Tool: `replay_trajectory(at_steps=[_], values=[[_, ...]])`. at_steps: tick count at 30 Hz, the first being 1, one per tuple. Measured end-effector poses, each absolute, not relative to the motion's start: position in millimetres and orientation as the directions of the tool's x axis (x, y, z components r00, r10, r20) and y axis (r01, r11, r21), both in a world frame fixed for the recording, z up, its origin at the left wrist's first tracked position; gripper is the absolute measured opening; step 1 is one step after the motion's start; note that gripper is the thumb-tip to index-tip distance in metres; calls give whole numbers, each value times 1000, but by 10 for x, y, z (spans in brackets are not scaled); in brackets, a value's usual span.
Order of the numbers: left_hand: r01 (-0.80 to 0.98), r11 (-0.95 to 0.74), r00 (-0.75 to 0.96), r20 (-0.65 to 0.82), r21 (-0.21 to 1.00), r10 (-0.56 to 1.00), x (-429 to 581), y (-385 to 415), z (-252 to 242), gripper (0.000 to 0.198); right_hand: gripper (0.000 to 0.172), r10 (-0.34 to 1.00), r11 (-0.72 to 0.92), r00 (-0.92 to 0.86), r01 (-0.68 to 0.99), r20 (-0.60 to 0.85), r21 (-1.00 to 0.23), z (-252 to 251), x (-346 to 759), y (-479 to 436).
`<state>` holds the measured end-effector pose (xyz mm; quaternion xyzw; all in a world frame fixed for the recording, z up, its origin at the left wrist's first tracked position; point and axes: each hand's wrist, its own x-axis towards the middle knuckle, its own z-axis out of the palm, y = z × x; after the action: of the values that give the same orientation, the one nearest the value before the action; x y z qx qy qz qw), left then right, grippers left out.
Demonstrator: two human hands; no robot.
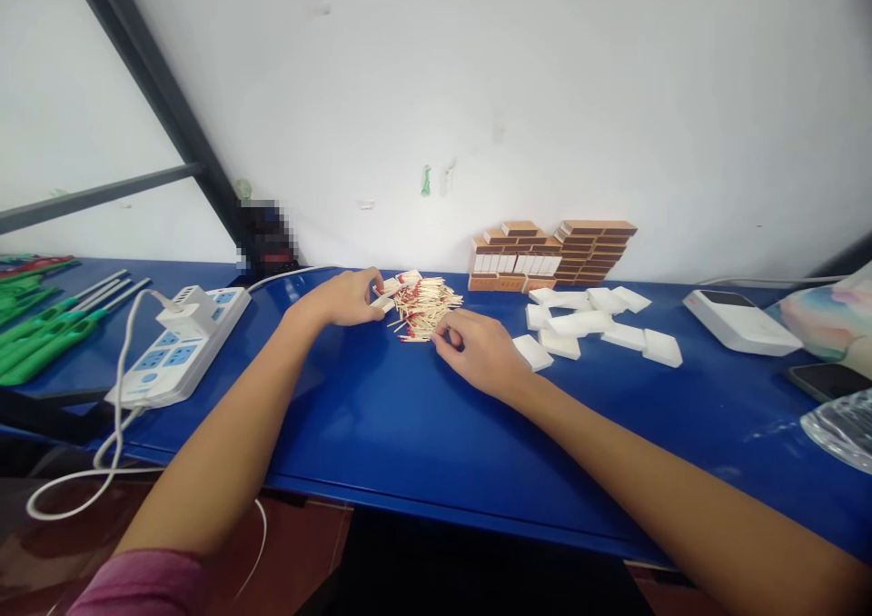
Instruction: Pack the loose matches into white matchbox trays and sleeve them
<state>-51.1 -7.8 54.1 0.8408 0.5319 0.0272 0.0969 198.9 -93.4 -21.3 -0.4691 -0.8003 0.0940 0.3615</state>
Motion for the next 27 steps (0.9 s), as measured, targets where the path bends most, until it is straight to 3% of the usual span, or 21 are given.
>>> replay_trajectory(at_steps=[3, 6, 8, 11, 14, 18, 23, 27], values=[[852, -444, 460, 7, 277, 888, -588, -88, 624, 52, 11, 829, 527, -258, 656, 496, -540, -217, 2008, -913], [726, -480, 510, 83, 492, 856, -578, -134, 676, 60, 13, 859, 482, -187, 609, 477, -630, -189, 2019, -878], [608, -484, 565, 85, 630, 821, -507, -180, 681, 61, 22, 893, 430, -143, 549, 427, -716, -152, 2031, -848], [492, -485, 646, 70, 723, 760, -356, -245, 645, 55, 45, 944, 329, -128, 437, 305, -837, -94, 2060, -818], [450, -474, 671, 64, 757, 739, -246, -276, 576, 51, 57, 970, 236, -149, 363, 193, -902, -71, 2082, -815], [397, -492, 697, 94, 774, 711, -210, -265, 499, 48, 57, 977, 189, -155, 315, 146, -930, -102, 2078, -795], [412, -526, 689, 123, 744, 714, -237, -206, 477, 50, 48, 968, 247, -122, 315, 219, -916, -145, 2051, -708], [478, -624, 668, 206, 618, 715, -253, -190, 462, 63, 35, 933, 356, -91, 377, 349, -855, -161, 2027, -676]])
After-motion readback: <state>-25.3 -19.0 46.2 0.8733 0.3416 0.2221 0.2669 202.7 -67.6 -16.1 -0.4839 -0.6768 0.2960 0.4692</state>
